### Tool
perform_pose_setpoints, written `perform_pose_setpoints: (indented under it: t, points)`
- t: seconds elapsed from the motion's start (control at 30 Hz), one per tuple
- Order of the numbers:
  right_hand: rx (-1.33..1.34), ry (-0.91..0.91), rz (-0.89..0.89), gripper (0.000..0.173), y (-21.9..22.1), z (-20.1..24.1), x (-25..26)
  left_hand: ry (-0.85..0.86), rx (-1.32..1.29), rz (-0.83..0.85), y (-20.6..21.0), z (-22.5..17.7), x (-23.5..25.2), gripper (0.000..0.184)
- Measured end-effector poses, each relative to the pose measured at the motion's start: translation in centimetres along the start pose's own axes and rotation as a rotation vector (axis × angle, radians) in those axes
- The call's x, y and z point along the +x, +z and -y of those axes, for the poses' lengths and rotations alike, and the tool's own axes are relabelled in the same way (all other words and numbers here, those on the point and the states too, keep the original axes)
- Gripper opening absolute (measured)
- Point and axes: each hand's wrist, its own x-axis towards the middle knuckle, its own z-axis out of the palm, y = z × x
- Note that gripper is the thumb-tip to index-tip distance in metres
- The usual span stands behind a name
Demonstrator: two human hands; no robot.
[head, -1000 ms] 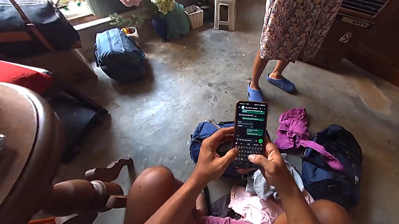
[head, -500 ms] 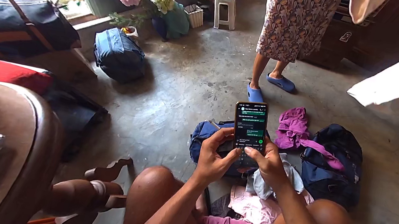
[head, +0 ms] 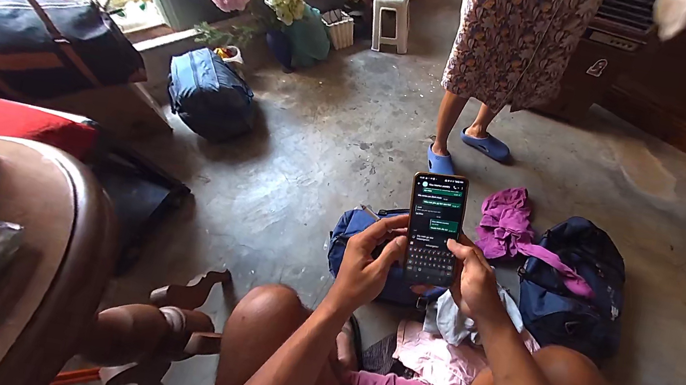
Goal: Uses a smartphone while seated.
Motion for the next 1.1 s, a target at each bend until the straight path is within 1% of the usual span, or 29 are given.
perform_pose_setpoints:
  t: [0.1, 0.2, 0.27, 0.3, 0.37, 0.43, 0.5, 0.6, 0.67, 0.73, 0.87, 0.93, 1.0, 1.07, 1.1]
  points:
    - [0.014, 0.008, 0.01, 0.044, -0.2, 0.6, -0.2, 0.034, 0.053, -0.033, -1.3, -0.9, 0.5, 0.036]
    - [0.049, 0.011, 0.026, 0.048, -0.2, 1.0, -0.2, 0.119, 0.043, -0.082, -4.0, -4.3, 0.2, 0.037]
    - [0.087, 0.053, 0.055, 0.056, -0.3, 1.0, -0.2, 0.161, 0.029, -0.093, -6.6, -7.5, -1.8, 0.035]
    - [0.089, 0.056, 0.062, 0.056, -0.3, 0.9, -0.2, 0.178, 0.063, -0.095, -8.2, -9.1, -3.3, 0.032]
    - [0.071, 0.062, 0.067, 0.051, -0.6, 0.7, -0.3, 0.176, 0.189, -0.148, -11.2, -12.3, -7.0, 0.023]
    - [0.056, 0.05, 0.057, 0.048, -0.6, 0.5, -0.3, 0.113, 0.325, -0.254, -14.0, -15.5, -10.6, 0.019]
    - [0.067, 0.048, 0.05, 0.047, -0.3, 0.3, -0.2, 0.004, 0.513, -0.363, -16.7, -18.9, -13.3, 0.023]
    - [0.092, 0.062, 0.057, 0.047, 0.2, 0.2, -0.4, -0.293, 0.816, -0.468, -19.9, -23.5, -15.6, 0.029]
    - [0.118, 0.057, 0.092, 0.048, 0.4, 0.2, -0.3, -0.504, 0.952, -0.483, -21.6, -25.6, -16.0, 0.026]
    - [0.12, 0.054, 0.113, 0.053, 0.8, 0.3, -0.4, -0.585, 0.977, -0.473, -23.4, -26.6, -16.1, 0.023]
    - [0.124, 0.053, 0.12, 0.062, 0.6, 1.5, -1.3, -0.666, 0.946, -0.517, -25.2, -25.8, -14.7, 0.03]
    - [0.136, 0.036, 0.135, 0.065, 0.1, 1.7, -1.3, -0.715, 0.955, -0.541, -26.1, -25.3, -14.3, 0.026]
    - [0.159, 0.026, 0.145, 0.066, -0.4, 2.0, -1.4, -0.756, 0.927, -0.544, -28.1, -24.4, -14.5, 0.021]
    - [0.186, 0.015, 0.145, 0.066, -0.7, 2.5, -1.4, -0.776, 0.884, -0.545, -29.3, -23.8, -14.4, 0.024]
    - [0.197, 0.012, 0.149, 0.066, -0.8, 2.5, -1.4, -0.774, 0.866, -0.554, -29.3, -23.7, -14.3, 0.031]
